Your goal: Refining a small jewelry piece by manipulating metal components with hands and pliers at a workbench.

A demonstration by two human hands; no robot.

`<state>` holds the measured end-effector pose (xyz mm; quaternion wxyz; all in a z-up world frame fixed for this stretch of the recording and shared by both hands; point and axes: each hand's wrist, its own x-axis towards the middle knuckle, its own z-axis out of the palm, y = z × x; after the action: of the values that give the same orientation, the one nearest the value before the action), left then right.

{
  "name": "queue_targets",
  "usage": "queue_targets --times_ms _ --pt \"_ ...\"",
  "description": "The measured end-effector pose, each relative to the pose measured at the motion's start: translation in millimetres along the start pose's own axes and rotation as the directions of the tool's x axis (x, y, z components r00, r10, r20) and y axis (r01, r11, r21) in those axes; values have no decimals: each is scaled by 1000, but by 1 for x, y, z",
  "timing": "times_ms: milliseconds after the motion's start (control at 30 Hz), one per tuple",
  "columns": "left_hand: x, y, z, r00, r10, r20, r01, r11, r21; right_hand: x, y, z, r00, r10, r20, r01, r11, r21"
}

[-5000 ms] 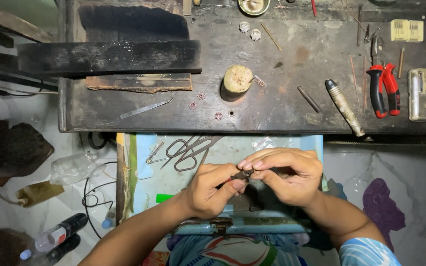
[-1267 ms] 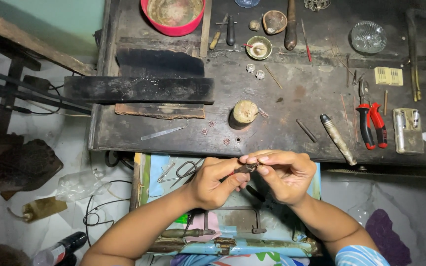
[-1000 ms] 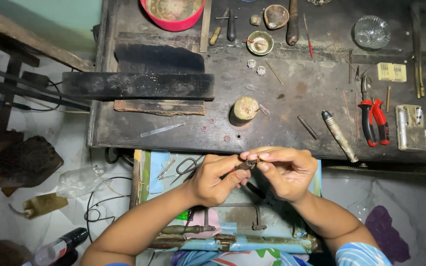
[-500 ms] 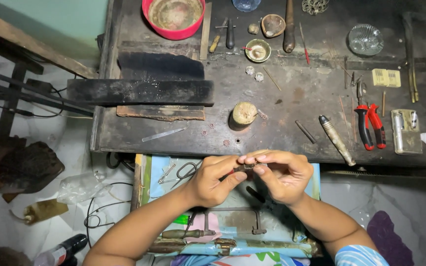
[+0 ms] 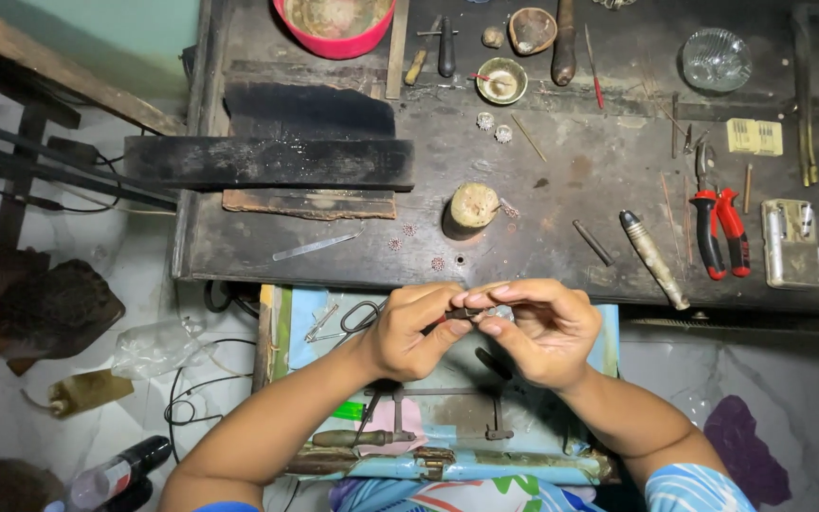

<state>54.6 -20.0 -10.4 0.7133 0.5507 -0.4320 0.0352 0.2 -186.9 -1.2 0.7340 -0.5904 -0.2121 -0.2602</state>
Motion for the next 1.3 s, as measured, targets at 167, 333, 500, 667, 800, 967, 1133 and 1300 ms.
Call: queue_targets --times_ms 167,333,500,667,800,967,1133,1300 --pt "9 7 0 1000 25 14 -26 999 28 4 -4 2 1000 -24 17 24 999 -35" --pt "11 9 1 999 30 12 -31 999 38 3 -4 3 1000 -23 8 23 998 -51" --pt "6 7 -1 999 39 23 -40 998 49 4 -5 2 1000 -11 20 11 1000 -23" --pt "0 0 -1 999 39 14 -39 999 23 10 -8 4 999 -9 38 10 1000 -22" --pt "-3 -1 0 1000 23 19 -23 1000 4 10 -9 2 999 0 48 0 1000 -10" --pt "0 3 -1 1000 9 28 -8 1000 -6 8 -7 -1 998 17 57 -17 1000 -9" --pt "-1 1 -5 999 -8 50 7 1000 10 8 -7 1 999 22 38 -21 1000 -8" --pt "3 5 -7 996 -51 68 47 997 53 8 -3 0 999 41 34 -41 999 7"
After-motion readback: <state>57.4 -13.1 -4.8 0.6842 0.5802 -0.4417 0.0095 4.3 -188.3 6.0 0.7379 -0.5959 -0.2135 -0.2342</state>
